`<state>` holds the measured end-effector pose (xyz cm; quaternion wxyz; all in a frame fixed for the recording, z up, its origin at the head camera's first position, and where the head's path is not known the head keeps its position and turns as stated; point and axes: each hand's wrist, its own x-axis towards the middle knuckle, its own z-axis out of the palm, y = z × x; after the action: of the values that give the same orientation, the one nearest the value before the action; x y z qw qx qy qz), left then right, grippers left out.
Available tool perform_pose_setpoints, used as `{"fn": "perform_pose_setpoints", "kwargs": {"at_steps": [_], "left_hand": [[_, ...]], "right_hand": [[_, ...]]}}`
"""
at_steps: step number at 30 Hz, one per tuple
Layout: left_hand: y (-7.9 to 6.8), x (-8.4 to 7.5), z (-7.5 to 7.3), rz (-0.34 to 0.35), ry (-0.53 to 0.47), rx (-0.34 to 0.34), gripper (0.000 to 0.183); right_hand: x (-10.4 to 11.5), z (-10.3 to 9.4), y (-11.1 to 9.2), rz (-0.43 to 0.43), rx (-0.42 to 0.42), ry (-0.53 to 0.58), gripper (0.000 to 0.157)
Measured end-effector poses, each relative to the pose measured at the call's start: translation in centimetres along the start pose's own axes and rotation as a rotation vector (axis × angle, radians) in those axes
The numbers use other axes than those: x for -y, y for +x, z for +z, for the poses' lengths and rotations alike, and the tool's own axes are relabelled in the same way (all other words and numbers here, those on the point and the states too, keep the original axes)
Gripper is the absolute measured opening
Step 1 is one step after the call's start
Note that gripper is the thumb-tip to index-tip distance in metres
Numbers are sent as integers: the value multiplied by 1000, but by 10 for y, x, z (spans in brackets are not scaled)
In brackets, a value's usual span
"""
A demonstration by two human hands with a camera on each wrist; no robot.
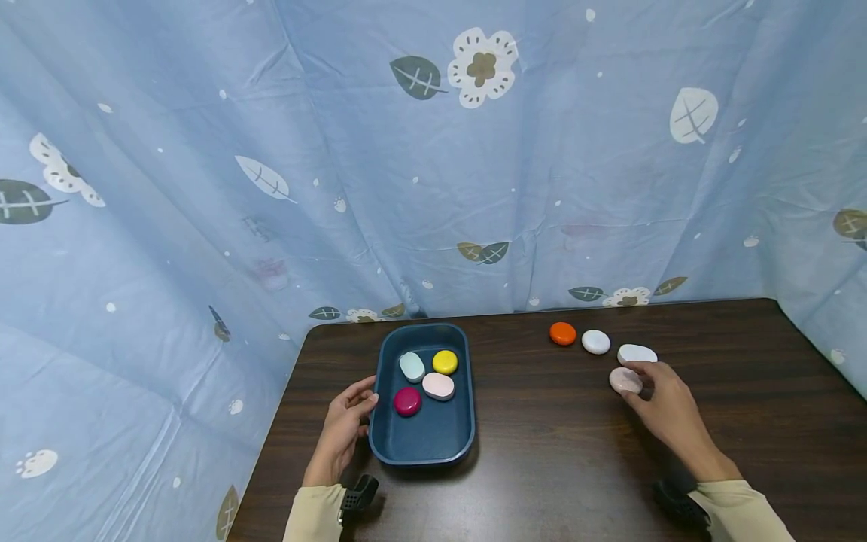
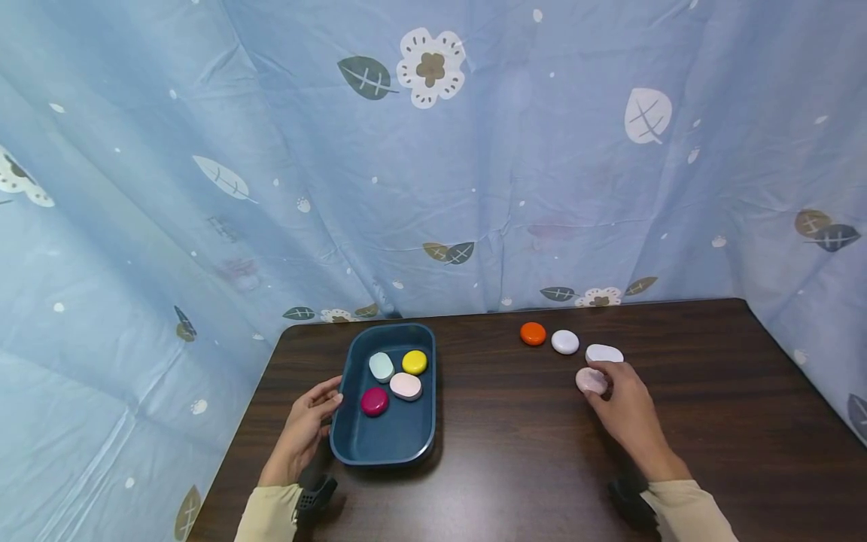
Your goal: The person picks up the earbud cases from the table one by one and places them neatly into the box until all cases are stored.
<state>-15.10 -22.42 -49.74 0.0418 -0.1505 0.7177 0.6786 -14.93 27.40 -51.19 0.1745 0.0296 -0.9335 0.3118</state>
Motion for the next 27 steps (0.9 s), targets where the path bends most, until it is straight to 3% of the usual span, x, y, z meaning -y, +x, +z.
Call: {"fn": "perform_pose_setpoints", "kwargs": {"at_steps": [11,20,27], "left_hand": [[1,1,0,0,0,0,42],[2,1,-1,-9,-3,0,42],[1,0,-1,-12,-7,-3,42]], "right_hand": [[-10,4,2,-11,44,-16,51],[-8,5,9,33,150,-47,56],[-6,8,12,14,150,-55,53]]}}
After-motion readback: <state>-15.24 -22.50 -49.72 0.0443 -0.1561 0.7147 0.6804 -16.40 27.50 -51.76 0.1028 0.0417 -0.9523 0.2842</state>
